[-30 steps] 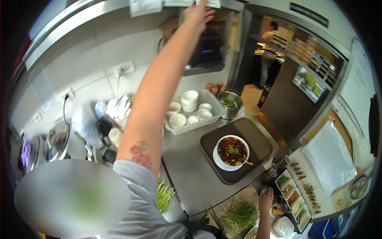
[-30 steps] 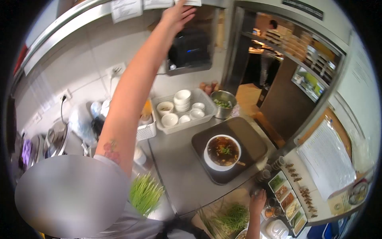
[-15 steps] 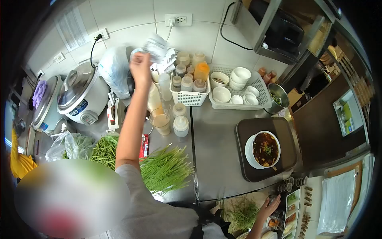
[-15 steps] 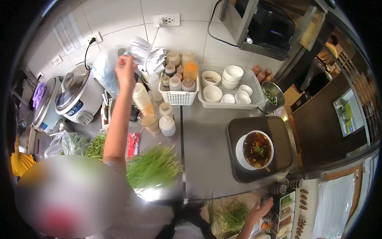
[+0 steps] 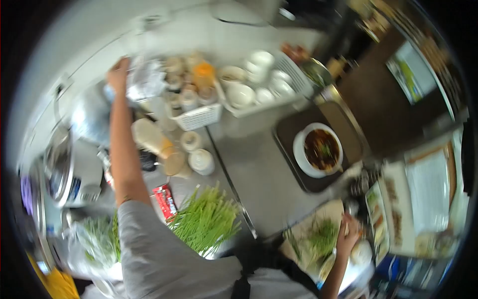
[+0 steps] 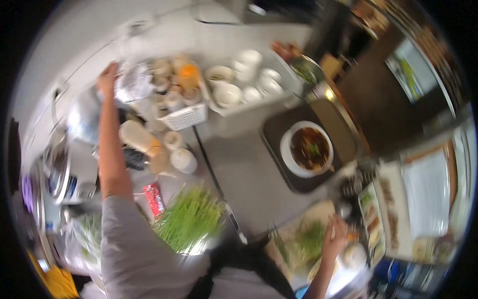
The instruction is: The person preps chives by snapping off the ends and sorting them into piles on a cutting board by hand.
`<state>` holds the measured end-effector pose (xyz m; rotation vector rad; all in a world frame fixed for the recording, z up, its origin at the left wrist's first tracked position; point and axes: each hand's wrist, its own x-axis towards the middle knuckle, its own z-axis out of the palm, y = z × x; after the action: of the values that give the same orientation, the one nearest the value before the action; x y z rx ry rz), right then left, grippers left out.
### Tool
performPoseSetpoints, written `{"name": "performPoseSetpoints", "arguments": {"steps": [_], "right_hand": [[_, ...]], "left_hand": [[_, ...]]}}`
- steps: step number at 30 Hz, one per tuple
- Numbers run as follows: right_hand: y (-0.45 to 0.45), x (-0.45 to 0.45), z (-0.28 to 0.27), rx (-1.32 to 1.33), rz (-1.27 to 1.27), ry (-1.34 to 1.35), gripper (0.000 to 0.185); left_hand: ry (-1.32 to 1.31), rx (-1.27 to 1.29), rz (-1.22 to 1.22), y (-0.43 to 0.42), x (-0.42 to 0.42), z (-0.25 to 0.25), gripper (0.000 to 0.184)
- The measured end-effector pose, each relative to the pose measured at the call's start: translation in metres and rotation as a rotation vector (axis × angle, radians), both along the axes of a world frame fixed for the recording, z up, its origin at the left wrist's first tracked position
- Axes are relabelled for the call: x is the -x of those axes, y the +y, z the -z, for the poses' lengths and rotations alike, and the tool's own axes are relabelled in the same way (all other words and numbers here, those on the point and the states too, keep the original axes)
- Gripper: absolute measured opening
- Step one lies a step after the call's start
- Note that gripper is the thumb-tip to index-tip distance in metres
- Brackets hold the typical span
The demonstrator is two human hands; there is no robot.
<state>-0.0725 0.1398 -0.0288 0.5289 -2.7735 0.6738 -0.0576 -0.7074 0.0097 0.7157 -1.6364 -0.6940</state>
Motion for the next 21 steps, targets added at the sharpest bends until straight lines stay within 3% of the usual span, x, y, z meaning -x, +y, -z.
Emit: {"name": "performPoseSetpoints", "arguments": {"steps": [1,2,4,5,8,9,10,12,15,18,19,21], "right_hand": [[0.010,-0.007,-0.002,0.007,0.034,0.029,0.019],[0.019,-0.013,-0.005,0.007,0.075,0.056,0.018],[0.033,-0.026,-0.015,0.000,0.093,0.202,0.014],[0.042,-0.037,-0.015,0.074,0.221,0.137,0.015],[0.059,-0.054,-0.025,0.096,0.296,0.191,0.019],[0.069,-0.059,-0.023,0.079,0.303,0.214,0.019],[0.069,-0.062,-0.028,0.111,0.309,0.218,0.020],[0.081,-0.075,-0.021,0.166,0.392,0.149,0.020],[0.100,-0.091,-0.003,0.170,0.401,0.086,0.020],[0.116,-0.112,0.012,0.139,0.420,-0.022,0.021],[0.123,-0.119,0.018,0.122,0.432,-0.018,0.022],[0.132,-0.133,0.028,0.084,0.478,0.029,0.022]], "left_hand": [[-0.322,0.063,-0.251,0.004,-0.004,-0.009,0.051],[-0.467,0.152,-0.342,-0.006,-0.005,-0.007,0.053],[-0.386,0.055,-0.028,-0.038,-0.005,0.006,0.053],[-0.469,0.119,-0.064,-0.063,0.001,0.012,0.055],[-0.774,0.419,-0.430,-0.087,-0.001,0.018,0.067],[-0.652,0.176,-0.476,-0.076,0.001,0.015,0.071],[-0.537,-0.044,-0.254,-0.046,-0.001,0.010,0.071],[-0.709,-0.070,-0.261,-0.072,0.001,0.021,0.066],[-0.643,-0.231,-0.026,-0.078,-0.006,0.024,0.072],[-0.620,-0.104,-0.189,-0.057,-0.013,-0.008,0.077],[-0.885,0.143,-0.448,0.022,-0.021,-0.049,0.082],[-0.613,0.249,-0.312,0.080,-0.034,-0.079,0.077]]}}
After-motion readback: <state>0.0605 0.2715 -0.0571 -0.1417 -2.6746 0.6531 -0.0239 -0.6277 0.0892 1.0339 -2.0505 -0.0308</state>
